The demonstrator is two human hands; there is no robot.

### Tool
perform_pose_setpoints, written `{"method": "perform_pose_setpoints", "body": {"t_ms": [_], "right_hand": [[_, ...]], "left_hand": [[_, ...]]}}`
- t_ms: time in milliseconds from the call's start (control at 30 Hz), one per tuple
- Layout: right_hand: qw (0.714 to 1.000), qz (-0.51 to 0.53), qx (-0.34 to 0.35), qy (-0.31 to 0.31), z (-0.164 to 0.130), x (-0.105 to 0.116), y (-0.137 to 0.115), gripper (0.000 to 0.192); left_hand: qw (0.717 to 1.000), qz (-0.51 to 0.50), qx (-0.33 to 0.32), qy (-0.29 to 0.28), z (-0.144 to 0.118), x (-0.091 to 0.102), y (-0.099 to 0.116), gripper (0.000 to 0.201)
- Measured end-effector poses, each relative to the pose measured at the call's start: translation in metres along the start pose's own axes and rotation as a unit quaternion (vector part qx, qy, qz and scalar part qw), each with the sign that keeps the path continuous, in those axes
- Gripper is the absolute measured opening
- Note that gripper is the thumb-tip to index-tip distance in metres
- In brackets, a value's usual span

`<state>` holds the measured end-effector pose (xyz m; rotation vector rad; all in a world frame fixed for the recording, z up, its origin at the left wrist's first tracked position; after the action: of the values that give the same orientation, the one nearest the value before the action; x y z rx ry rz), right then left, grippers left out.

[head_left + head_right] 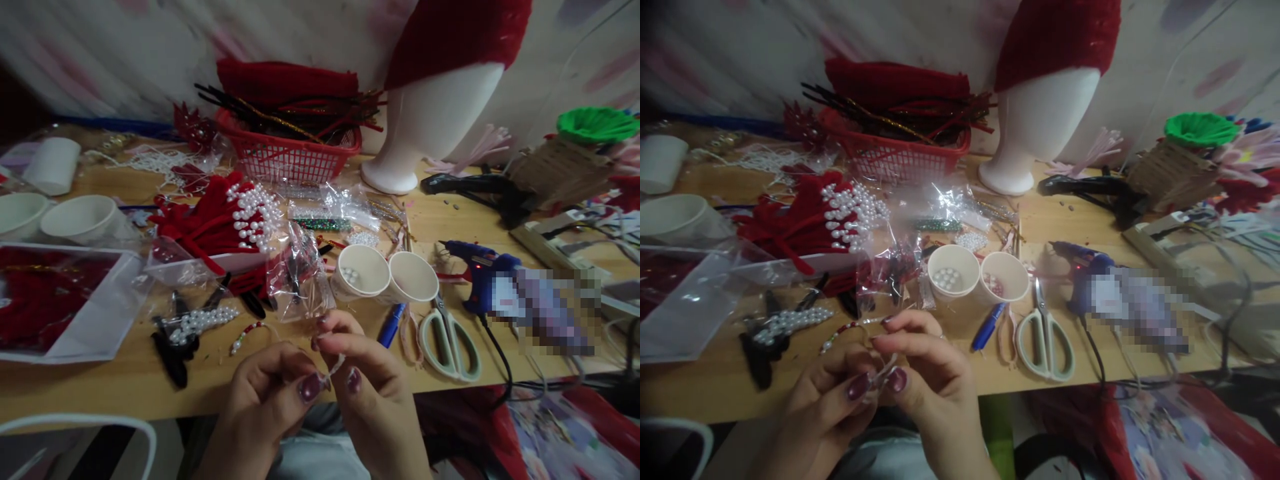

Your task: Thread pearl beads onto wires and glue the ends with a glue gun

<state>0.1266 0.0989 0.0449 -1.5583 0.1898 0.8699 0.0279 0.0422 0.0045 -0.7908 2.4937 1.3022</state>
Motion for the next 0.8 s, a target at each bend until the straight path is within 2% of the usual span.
{"method": "perform_pose_setpoints", "body": {"t_ms": [167,400,700,800], "right_hand": [[1.0,0.011,-0.004,0.012,0.004,0.002,0.001,0.018],[0.998,0.03,0.017,0.059,0.007,0.003,-0.004,0.01],[0.993,0.025,0.067,0.093,0.006,0.013,-0.01,0.016],[0.995,0.008,0.067,0.079,0.006,0.014,-0.01,0.014]], "left_hand": [[1.0,0.007,-0.002,-0.01,-0.001,-0.002,0.001,0.042],[0.999,0.026,-0.025,-0.027,-0.001,-0.01,0.009,0.035],[0.999,0.01,-0.044,0.015,-0.001,-0.011,0.013,0.046],[0.999,0.013,-0.042,0.028,-0.003,-0.007,0.013,0.044]]}}
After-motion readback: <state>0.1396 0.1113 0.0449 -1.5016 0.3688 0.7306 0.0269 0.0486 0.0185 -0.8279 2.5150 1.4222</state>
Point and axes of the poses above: each hand's wrist, its own z-axis towards the middle knuckle, its own x-axis out of the back of the hand, y = z × x, the point moved 9 cm from there along z, towards the middle knuckle, and after that the axes turned 8 degrees about z, right-handed, at the moved point
